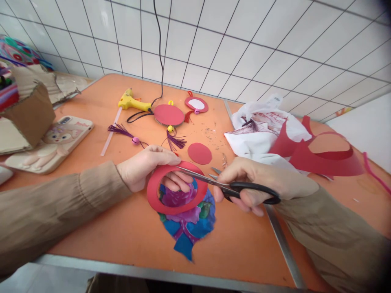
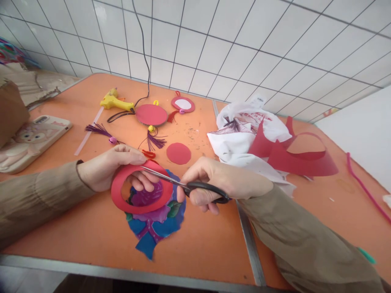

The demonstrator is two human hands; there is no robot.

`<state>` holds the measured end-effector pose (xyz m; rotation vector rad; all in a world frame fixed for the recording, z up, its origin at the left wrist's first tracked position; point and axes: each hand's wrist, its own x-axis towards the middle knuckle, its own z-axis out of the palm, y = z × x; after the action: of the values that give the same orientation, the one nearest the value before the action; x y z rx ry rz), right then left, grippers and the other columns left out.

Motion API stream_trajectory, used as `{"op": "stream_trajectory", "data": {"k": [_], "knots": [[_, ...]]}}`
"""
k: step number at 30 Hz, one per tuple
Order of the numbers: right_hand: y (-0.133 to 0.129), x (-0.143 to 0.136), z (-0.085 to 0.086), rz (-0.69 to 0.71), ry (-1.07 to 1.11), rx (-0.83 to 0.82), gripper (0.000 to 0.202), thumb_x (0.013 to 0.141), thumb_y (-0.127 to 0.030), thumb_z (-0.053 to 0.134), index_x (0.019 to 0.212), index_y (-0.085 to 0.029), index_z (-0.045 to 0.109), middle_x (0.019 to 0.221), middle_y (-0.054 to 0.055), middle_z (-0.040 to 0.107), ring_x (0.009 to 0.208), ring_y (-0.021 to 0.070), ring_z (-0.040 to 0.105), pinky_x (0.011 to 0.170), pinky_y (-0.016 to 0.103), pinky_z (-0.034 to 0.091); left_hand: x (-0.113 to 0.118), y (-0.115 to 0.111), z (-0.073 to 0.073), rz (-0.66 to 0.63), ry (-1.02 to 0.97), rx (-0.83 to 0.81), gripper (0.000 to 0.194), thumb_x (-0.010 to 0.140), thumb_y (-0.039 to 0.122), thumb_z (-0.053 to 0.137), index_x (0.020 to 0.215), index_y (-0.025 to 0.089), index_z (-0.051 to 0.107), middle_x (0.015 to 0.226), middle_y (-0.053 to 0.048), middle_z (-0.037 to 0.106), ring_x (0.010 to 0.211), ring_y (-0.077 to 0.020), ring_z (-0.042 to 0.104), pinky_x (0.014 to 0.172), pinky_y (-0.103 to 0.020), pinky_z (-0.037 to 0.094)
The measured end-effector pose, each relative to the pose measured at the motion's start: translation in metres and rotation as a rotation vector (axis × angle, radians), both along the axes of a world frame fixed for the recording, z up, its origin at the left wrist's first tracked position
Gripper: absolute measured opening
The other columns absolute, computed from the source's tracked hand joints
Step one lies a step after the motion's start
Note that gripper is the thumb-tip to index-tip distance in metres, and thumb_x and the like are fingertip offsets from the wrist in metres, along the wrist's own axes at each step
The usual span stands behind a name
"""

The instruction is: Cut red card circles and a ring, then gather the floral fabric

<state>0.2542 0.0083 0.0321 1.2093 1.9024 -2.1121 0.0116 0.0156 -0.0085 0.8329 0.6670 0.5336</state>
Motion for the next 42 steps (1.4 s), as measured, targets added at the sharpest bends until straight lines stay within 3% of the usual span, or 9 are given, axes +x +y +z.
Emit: {"op": "stream_trajectory", "data": {"k": [32, 38, 42], "knots": [[0.0005, 0.0002, -0.0041, 0.028, 0.016, -0.008, 0.054, 0.062, -0.058, 0.071, 0.085, -0.01, 0.065, 0.054, -0.001, 0.057, 0.036, 0.0059, 0.052, 0.033, 0.013, 0.039, -0.0015, 0.0001, -0.0005, -0.036, 0.013, 0.018, 0.023, 0.077, 0.02, 0.059, 0.073, 0.002, 0.073, 0.071, -0.021, 0.073, 0.057, -0.0211, 0.07, 0.049, -0.021, 0.055], [0.0003, 0.0012, -0.0045, 0.043, 0.018, 0.004, 0.05, 0.064, -0.055, 0.07, 0.085, -0.01, 0.065, 0.053, -0.002, 0.056, 0.036, 0.006, 0.051, 0.033, 0.013, 0.038, -0.0018, 0.0008, -0.0009, -0.045, 0.003, 0.025, 0.024, 0.079, 0.015, 0.054, 0.073, 0.002, 0.073, 0.071, -0.021, 0.073, 0.055, -0.0201, 0.069, 0.048, -0.021, 0.055], [-0.001, -0.0021, -0.0015, 0.024, -0.014, -0.014, 0.04, 0.064, -0.044, 0.071, 0.084, -0.01, 0.066, 0.053, -0.002, 0.055, 0.036, 0.0057, 0.051, 0.033, 0.013, 0.039, -0.0019, 0.0008, -0.0011, -0.075, -0.007, 0.047, 0.027, 0.079, 0.014, 0.051, 0.072, 0.002, 0.073, 0.07, -0.019, 0.073, 0.053, -0.0188, 0.068, 0.049, -0.021, 0.055]]}}
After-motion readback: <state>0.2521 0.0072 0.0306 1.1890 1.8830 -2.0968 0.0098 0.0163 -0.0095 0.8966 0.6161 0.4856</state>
